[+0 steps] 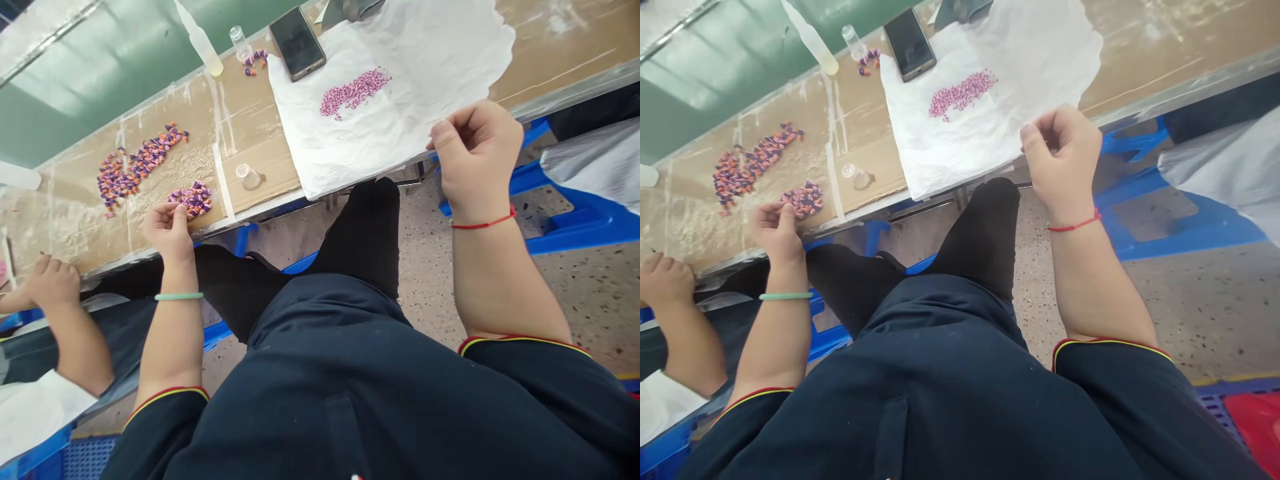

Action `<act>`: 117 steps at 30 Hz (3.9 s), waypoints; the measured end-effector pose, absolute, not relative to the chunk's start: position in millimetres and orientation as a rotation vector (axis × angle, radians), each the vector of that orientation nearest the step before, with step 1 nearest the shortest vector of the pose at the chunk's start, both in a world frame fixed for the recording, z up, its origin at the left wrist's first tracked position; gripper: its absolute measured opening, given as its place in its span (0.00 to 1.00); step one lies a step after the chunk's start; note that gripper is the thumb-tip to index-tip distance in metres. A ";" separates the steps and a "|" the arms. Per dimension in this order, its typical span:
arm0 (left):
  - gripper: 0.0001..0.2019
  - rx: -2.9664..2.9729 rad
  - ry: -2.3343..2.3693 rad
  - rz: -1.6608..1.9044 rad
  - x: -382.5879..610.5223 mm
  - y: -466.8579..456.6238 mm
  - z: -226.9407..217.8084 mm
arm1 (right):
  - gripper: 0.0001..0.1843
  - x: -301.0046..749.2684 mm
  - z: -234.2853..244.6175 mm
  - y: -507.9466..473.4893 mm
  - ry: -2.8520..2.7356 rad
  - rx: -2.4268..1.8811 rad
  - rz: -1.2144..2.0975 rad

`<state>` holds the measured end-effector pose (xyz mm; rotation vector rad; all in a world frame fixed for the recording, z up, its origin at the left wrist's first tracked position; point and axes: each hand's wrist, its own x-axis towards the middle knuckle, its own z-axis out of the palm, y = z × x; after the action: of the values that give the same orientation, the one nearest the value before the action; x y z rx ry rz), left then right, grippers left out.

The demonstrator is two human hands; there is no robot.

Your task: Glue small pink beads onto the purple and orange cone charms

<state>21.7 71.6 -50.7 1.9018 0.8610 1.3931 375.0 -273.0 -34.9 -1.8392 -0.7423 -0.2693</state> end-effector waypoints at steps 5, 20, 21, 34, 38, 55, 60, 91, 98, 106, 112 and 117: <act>0.11 1.922 0.866 1.379 19.0 72.8 -52.5 | 0.10 377.6 -40.4 -263.0 -0.738 -1.806 -0.332; 0.10 1.938 0.875 1.391 21.8 62.0 -46.5 | 0.12 363.8 -33.0 -270.8 -0.712 -1.870 -0.420; 0.10 1.935 0.875 1.394 22.1 60.6 -45.4 | 0.10 363.9 -31.0 -269.1 -0.720 -1.872 -0.390; 0.05 1.921 1.030 1.348 24.3 37.8 -22.9 | 0.04 425.8 17.1 -199.4 -1.102 -2.012 -0.013; 0.07 1.909 1.167 1.361 20.7 41.0 -27.4 | 0.06 444.3 5.4 -179.6 -1.144 -2.107 0.077; 0.09 1.819 1.289 1.508 14.4 43.6 -41.7 | 0.05 453.9 -11.2 -158.2 -1.439 -2.242 0.170; 0.11 1.790 1.158 1.550 18.0 26.3 -41.6 | 0.08 449.3 -10.2 -151.8 -1.466 -2.224 0.202; 0.17 1.669 0.349 0.845 133.0 -69.0 33.9 | 0.07 262.4 56.7 -147.3 -1.305 -1.519 0.004; 0.15 1.863 0.283 0.970 132.5 -58.6 36.3 | 0.08 271.2 60.3 -148.6 -1.437 -1.530 0.072; 0.08 1.407 0.346 0.657 130.8 -55.0 27.0 | 0.12 281.0 52.9 -144.5 -1.639 -1.416 -0.074; 0.15 1.047 0.407 0.513 132.1 -54.7 29.6 | 0.15 271.2 37.7 -139.8 -1.568 -1.295 -0.180; 0.15 0.961 0.492 0.516 134.1 -55.9 25.7 | 0.06 254.2 27.2 -139.7 -1.243 -1.346 0.227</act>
<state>134.1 -55.9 25.7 0.9609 0.4920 0.5162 254.2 -139.7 27.2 -1.3458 -1.2426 0.2268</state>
